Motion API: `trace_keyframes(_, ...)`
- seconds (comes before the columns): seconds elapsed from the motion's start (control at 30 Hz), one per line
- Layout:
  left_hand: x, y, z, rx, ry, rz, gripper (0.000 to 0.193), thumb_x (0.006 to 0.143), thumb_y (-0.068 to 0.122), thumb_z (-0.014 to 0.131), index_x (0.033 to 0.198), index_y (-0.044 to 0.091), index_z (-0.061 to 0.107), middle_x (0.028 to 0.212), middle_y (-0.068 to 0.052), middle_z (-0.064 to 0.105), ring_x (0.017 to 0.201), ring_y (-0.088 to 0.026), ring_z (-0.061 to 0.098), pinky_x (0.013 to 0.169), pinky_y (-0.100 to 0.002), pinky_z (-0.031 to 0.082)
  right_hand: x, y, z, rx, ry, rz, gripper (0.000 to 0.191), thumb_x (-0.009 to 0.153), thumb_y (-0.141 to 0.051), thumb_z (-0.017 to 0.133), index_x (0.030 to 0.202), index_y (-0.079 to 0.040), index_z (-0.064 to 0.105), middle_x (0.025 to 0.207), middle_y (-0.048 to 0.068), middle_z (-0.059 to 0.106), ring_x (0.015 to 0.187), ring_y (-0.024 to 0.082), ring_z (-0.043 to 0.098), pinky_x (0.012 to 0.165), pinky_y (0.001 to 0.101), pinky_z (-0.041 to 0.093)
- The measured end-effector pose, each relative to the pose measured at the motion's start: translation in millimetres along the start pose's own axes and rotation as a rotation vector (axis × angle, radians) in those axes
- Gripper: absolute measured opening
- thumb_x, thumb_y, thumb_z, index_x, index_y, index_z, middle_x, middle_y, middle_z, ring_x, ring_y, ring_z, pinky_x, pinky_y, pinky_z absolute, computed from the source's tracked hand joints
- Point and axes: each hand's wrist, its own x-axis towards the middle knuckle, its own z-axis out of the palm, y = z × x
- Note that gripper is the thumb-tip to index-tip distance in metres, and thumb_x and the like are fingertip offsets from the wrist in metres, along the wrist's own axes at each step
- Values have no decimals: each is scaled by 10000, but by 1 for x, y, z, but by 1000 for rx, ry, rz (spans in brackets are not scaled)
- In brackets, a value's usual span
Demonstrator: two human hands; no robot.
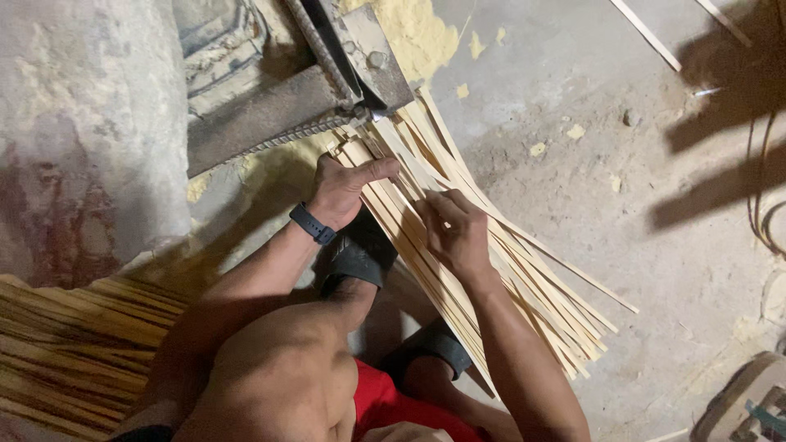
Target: The person sits on the floor and uses a fixed blade splitter to separate a bundle of bamboo strips into thinner pieces. They feed the strips through the blade, collect the split pieces, and occasionally reposition the bundle to continue splitting.
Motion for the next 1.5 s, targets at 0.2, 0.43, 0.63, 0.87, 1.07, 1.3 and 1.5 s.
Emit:
trace_keyframes(0.2, 1, -2, -7, -82, 8, 37, 283, 904, 100, 741, 1141, -55, 735, 1120, -115, 780, 1065, -154, 730, 1012, -290, 544, 33, -18, 8, -185, 119, -76, 162, 940, -12, 726, 1092, 20, 775, 775, 103, 696, 556, 183, 641, 455, 343, 488)
trace_keyframes(0.43, 15, -33, -27, -60, 54, 63, 129, 953, 27, 678, 1059, -31, 724, 1029, -66, 746, 899, -150, 708, 784, -313, 591, 71, -28, 36, -177, 63, -14, 282, 904, 6, 722, 1186, 9, 728, 776, 111, 665, 575, 232, 630, 471, 361, 509)
trace_keyframes(0.63, 9, -28, -12, -143, 94, -15, 107, 936, 46, 718, 1007, -30, 741, 988, -72, 754, 839, -161, 726, 729, -322, 599, 63, -26, 22, -191, 16, -23, 394, 845, -48, 719, 1237, -6, 714, 856, 138, 675, 663, 295, 656, 567, 417, 554)
trace_keyframes(0.87, -8, 1, 10, -51, -77, 114, 153, 939, 105, 780, 1051, 11, 734, 1026, -76, 756, 950, -168, 697, 889, -337, 562, 2, -15, -25, -325, 82, -156, 362, 893, -141, 738, 1232, -32, 669, 973, 148, 682, 803, 306, 694, 658, 360, 580)
trace_keyframes(1.07, -4, 2, 10, -44, -90, 115, 160, 943, 88, 744, 1085, 19, 713, 1032, -73, 760, 979, -160, 698, 916, -325, 550, 16, -12, -6, -162, -34, 39, 345, 779, -1, 720, 1120, -52, 735, 879, 131, 695, 666, 296, 679, 612, 399, 564)
trace_keyframes(1.3, -1, 3, -14, -1, 21, 120, 263, 904, 82, 789, 1137, 3, 698, 1065, -69, 735, 1002, -157, 690, 944, -317, 559, 39, -16, 3, -134, 56, -54, 250, 823, 13, 700, 1063, -22, 762, 779, 136, 669, 585, 271, 652, 521, 399, 533)
trace_keyframes(1.5, 23, -11, -10, 82, 89, 12, 347, 833, 204, 840, 1111, 96, 662, 973, -109, 750, 976, -196, 722, 1042, -439, 510, 21, -4, -8, -124, 82, 22, 187, 979, -1, 698, 1152, -24, 763, 784, 89, 667, 560, 129, 628, 455, 305, 495)
